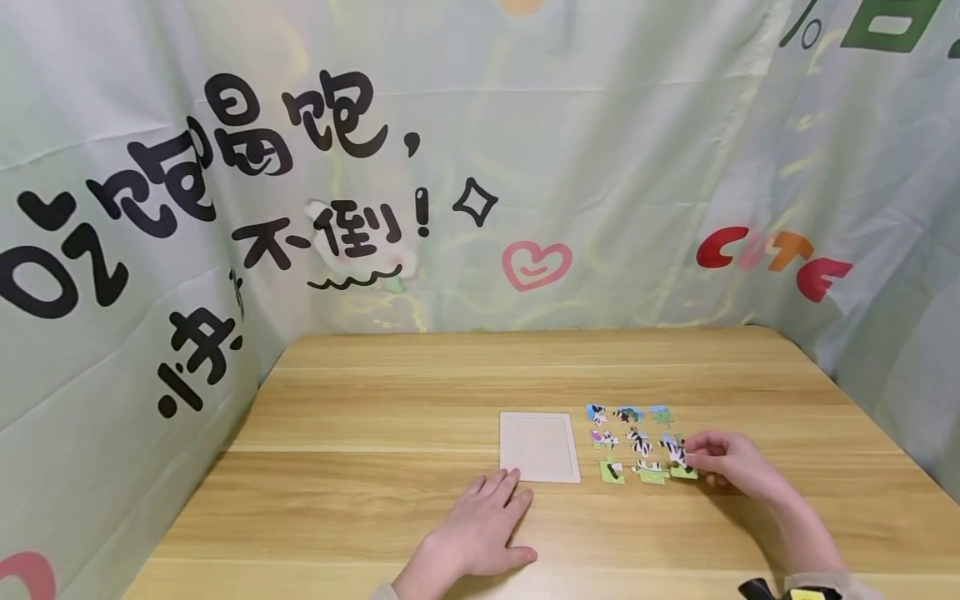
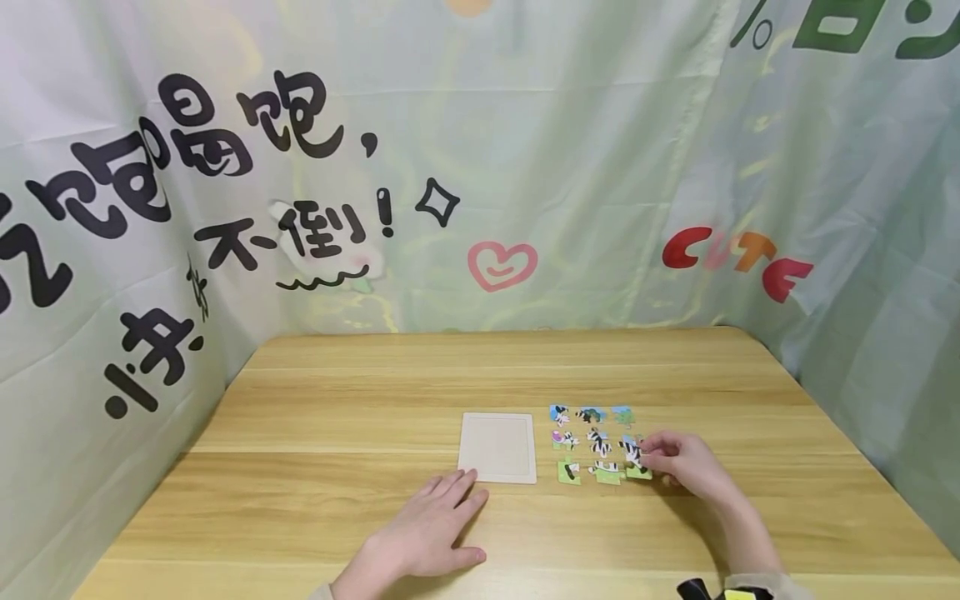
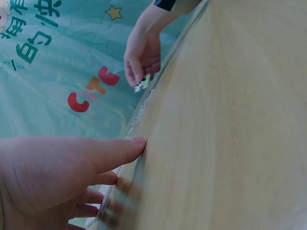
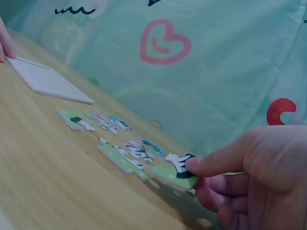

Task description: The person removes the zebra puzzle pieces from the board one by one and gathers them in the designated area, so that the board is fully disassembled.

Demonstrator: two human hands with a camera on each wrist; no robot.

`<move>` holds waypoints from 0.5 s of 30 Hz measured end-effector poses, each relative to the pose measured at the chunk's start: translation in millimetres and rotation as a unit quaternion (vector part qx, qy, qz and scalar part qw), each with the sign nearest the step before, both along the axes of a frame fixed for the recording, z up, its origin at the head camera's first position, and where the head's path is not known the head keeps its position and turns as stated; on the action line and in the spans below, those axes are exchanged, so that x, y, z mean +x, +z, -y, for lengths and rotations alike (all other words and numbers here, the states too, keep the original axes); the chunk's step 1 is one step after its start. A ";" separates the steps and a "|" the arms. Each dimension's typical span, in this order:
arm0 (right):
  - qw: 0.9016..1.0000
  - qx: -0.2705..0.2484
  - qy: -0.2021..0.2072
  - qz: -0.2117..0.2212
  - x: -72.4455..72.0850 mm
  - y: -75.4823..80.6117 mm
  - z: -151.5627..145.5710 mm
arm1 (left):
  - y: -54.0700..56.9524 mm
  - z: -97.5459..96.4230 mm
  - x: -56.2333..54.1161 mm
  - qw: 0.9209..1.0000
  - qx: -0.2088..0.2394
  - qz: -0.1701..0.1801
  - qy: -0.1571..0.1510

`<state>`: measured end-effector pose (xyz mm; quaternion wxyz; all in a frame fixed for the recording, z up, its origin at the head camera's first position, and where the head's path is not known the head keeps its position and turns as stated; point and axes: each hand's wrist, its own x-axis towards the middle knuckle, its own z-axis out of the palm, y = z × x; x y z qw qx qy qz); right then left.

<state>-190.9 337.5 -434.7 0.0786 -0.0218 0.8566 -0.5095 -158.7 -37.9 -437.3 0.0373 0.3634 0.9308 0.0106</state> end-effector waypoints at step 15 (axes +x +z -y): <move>0.990 0.134 -0.015 -0.043 3.4 -7.1 -2.5 | 0.8 -0.2 0.3 1.000 -0.007 0.002 0.002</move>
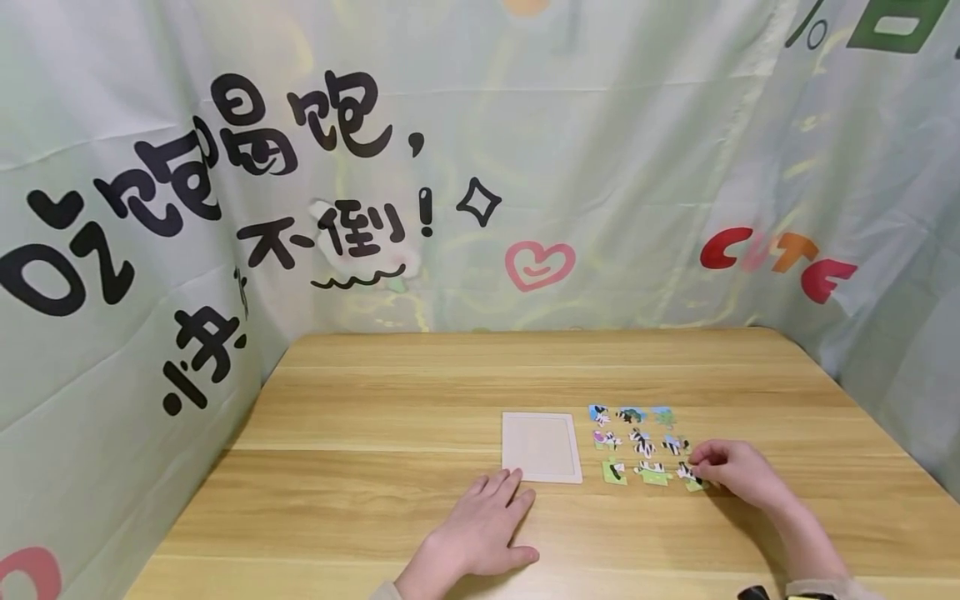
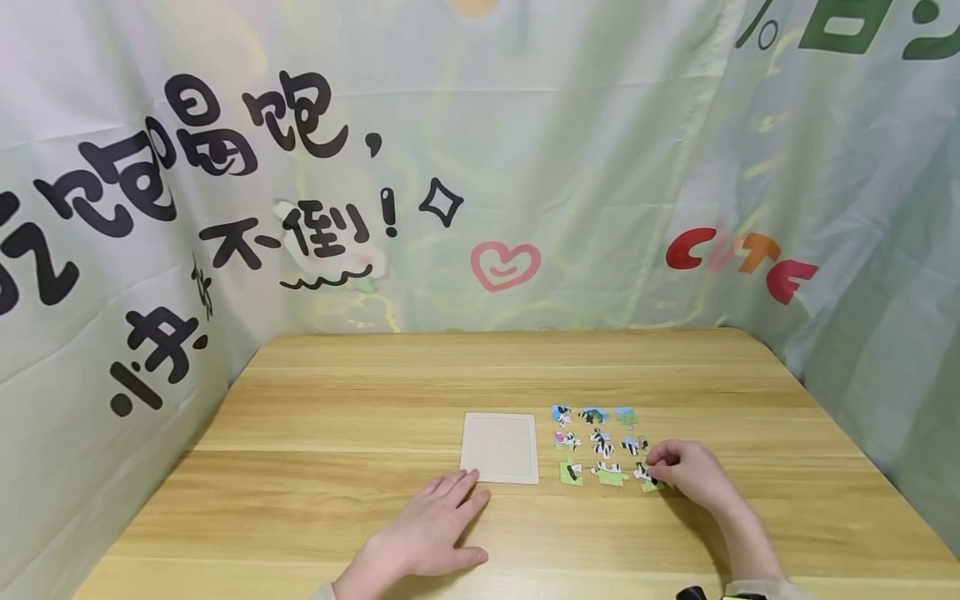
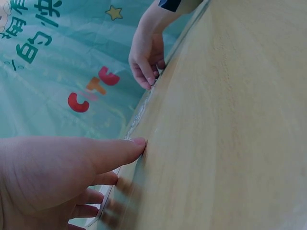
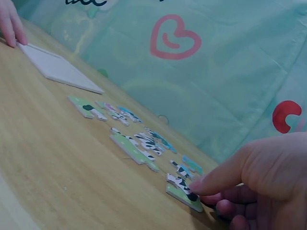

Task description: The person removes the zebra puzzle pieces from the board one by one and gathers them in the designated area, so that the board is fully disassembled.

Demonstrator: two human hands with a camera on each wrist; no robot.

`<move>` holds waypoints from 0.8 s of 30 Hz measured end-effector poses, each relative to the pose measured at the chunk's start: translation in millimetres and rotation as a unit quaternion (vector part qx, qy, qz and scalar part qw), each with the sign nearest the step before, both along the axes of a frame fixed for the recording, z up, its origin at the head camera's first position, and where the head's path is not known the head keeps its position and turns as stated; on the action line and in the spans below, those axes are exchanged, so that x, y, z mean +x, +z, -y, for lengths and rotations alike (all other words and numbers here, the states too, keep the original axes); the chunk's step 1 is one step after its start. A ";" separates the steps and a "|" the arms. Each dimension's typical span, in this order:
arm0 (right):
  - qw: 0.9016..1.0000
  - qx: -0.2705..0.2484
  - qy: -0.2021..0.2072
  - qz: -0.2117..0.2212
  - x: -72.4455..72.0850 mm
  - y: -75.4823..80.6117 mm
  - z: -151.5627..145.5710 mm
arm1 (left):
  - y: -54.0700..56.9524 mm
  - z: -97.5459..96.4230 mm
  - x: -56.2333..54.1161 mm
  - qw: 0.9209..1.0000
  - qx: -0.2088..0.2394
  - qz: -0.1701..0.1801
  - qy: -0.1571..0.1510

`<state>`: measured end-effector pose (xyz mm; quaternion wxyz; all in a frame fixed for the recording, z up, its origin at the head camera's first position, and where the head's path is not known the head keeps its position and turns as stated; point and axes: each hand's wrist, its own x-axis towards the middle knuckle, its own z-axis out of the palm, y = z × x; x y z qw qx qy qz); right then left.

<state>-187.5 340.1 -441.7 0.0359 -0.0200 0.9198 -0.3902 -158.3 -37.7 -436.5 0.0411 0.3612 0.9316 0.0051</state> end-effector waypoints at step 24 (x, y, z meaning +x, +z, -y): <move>1.000 0.018 -0.017 0.001 2.6 5.7 -0.6 | -1.0 0.8 -3.4 1.000 0.025 0.003 -0.002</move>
